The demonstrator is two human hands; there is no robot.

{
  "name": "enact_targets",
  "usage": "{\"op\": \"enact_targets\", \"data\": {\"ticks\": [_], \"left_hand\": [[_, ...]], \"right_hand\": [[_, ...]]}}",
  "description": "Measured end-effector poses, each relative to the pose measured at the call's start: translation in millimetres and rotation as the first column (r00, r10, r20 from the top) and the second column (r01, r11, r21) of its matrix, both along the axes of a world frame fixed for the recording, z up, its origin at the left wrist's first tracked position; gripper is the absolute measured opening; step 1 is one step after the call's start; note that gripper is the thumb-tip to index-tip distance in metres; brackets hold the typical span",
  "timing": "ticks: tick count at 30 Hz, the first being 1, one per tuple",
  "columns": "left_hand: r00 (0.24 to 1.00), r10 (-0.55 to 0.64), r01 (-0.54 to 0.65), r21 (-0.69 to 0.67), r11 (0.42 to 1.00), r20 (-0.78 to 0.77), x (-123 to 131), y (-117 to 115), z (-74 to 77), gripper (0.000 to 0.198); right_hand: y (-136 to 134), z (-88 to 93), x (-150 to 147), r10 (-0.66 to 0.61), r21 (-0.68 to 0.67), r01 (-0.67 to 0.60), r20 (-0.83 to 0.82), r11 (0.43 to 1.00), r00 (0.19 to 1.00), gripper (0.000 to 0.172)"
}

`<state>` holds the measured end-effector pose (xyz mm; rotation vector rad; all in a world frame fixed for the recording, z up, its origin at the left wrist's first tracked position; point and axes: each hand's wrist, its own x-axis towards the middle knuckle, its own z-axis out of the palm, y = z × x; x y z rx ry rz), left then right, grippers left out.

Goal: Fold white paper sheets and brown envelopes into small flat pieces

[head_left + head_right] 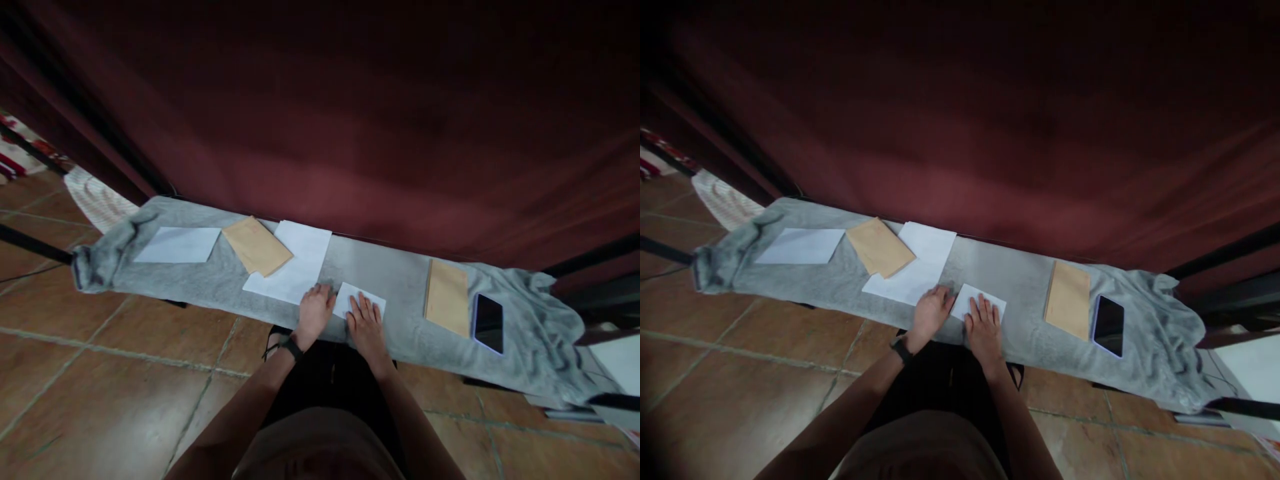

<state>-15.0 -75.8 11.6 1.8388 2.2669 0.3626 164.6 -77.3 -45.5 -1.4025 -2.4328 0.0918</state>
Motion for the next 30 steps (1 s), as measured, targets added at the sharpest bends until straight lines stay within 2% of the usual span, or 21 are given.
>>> {"op": "enact_targets", "data": {"ticks": [3,6,7,9,11,14,17,19,21,24,27,30], "left_hand": [[0.978,0.185,-0.168,0.156,0.973,-0.099,-53,14,6.5,0.037],[0.924,0.354,-0.319,0.217,0.923,-0.145,-105,21,1.6,0.046],[0.927,0.347,-0.314,0.209,0.926,-0.142,-119,21,-2.4,0.041],[0.958,0.256,-0.232,0.172,0.957,-0.133,-140,17,-11.2,0.033],[0.968,0.205,-0.185,0.141,0.973,-0.144,-151,11,-16.9,0.036],[0.968,0.154,-0.130,0.127,0.983,-0.199,-157,6,-13.3,0.038],[0.949,0.141,-0.093,0.176,0.980,-0.283,-148,2,1.4,0.033],[0.944,0.098,-0.029,0.216,0.976,-0.316,-130,-6,10.8,0.031],[0.950,0.031,0.045,0.234,0.971,-0.311,-102,-18,15.4,0.028],[0.960,-0.112,0.181,0.262,0.948,-0.257,-52,-41,12.6,0.021],[0.957,-0.214,0.264,0.288,0.920,-0.194,-10,-63,3.8,0.020],[0.936,-0.285,0.339,0.315,0.886,-0.207,14,-80,-3.8,0.022]], "right_hand": [[-4,-0.1,1,-0.016,0.019,0.015,0.031,1.000,0.999,0.049],[-3,-0.4,0,-0.031,0.028,0.030,0.035,0.999,0.999,0.050],[-3,-1.0,0,-0.032,0.029,0.031,0.033,0.999,0.999,0.050],[-3,-3.1,-1,-0.030,0.037,0.029,0.029,0.999,0.999,0.050],[-3,-5.6,-1,-0.029,0.048,0.027,0.023,0.998,0.999,0.050],[-3,-8.7,-1,-0.030,0.059,0.030,-0.002,0.998,1.000,0.051],[-2,-10.3,-2,-0.030,0.059,0.032,-0.044,0.998,0.999,0.050],[-2,-11.1,-2,-0.022,0.053,0.027,-0.079,0.998,0.997,0.050],[-1,-12.0,-1,-0.012,0.043,0.018,-0.131,0.999,0.991,0.050],[0,-11.8,2,0.010,-0.003,-0.011,-0.273,1.000,0.962,0.048],[-2,-6.8,1,-0.042,-0.153,-0.041,-0.505,0.987,0.862,0.048],[-10,3.2,-12,-0.261,-0.419,-0.072,-0.682,0.905,0.683,0.048]]}}
